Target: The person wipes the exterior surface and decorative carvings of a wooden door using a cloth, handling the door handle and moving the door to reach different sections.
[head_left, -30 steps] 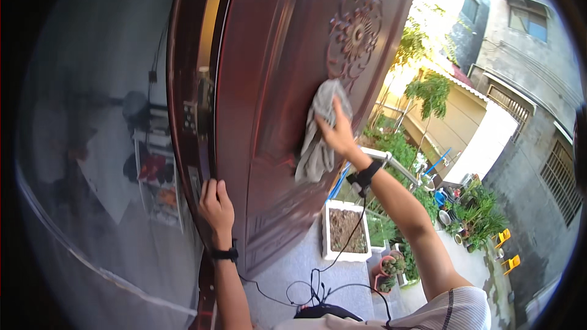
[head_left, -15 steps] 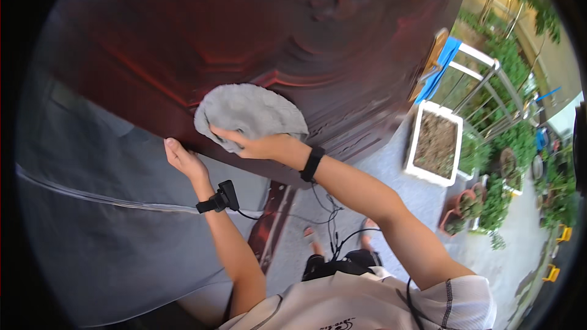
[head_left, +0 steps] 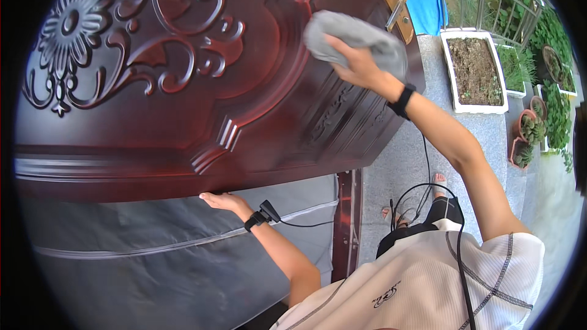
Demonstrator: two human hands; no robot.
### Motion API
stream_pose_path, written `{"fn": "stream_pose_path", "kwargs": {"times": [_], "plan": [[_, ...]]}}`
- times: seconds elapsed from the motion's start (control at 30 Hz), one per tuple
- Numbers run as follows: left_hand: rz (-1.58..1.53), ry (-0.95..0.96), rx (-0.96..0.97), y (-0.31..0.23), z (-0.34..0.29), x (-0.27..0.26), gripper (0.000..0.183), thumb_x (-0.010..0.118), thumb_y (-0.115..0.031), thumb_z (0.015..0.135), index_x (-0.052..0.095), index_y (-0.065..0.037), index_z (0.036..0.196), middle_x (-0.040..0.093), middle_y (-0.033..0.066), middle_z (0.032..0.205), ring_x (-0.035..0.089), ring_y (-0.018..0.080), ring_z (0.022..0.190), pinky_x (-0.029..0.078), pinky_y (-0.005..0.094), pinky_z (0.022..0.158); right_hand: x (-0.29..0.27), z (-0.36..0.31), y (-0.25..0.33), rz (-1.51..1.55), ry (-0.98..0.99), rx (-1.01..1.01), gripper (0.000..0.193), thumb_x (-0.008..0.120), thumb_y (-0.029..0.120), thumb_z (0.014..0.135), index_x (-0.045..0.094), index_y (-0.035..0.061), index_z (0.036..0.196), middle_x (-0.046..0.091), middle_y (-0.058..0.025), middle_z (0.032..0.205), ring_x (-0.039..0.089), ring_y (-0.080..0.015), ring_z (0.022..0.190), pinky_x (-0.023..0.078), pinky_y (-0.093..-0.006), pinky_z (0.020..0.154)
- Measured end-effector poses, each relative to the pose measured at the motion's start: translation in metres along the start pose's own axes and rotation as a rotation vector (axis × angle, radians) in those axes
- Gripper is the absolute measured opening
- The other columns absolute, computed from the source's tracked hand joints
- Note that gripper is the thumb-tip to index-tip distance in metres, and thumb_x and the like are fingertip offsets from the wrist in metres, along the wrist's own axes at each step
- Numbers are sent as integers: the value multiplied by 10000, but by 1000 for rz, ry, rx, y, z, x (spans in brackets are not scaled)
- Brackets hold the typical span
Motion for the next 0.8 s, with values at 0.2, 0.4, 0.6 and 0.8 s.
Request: {"fn": "stream_pose_path", "kwargs": {"times": [0.2,0.4,0.6,0.8], "plan": [[59,34,-131,15,6,-12,591,354,-577,1018,526,-22,1122,599,59,940,542,102,719,338,206,493,73,114,137,166,104,-272,629,686,169,709,602,298,1318,706,-104,1079,625,-303,1110,325,-577,1107],[15,-58,-45,-6,-4,4,583,337,-605,1008,539,-59,1015,488,-11,769,382,71,547,210,242,430,114,26,114,127,-87,-31,627,735,231,678,633,337,1287,603,-125,1316,561,-334,1232,319,-569,1109],[-9,-110,-37,-1,0,-1,602,349,-585,1010,547,-18,1061,542,3,813,427,78,581,208,235,433,84,-24,57,3,-72,169,611,715,188,642,619,178,1245,665,-139,1116,645,-368,1004,513,-464,884],[-73,-22,43,-16,-12,8,640,369,-551,1028,567,58,1035,587,138,989,529,178,848,457,314,682,73,-28,62,-59,-82,165,606,694,150,715,565,121,1306,681,-194,1076,639,-414,1000,495,-468,901]]}}
Point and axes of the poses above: each hand's wrist, its own z-axis towards the middle knuckle, its own x-axis out of the palm, y = z × x, the point moved 4 cm from there along z, towards the middle knuckle
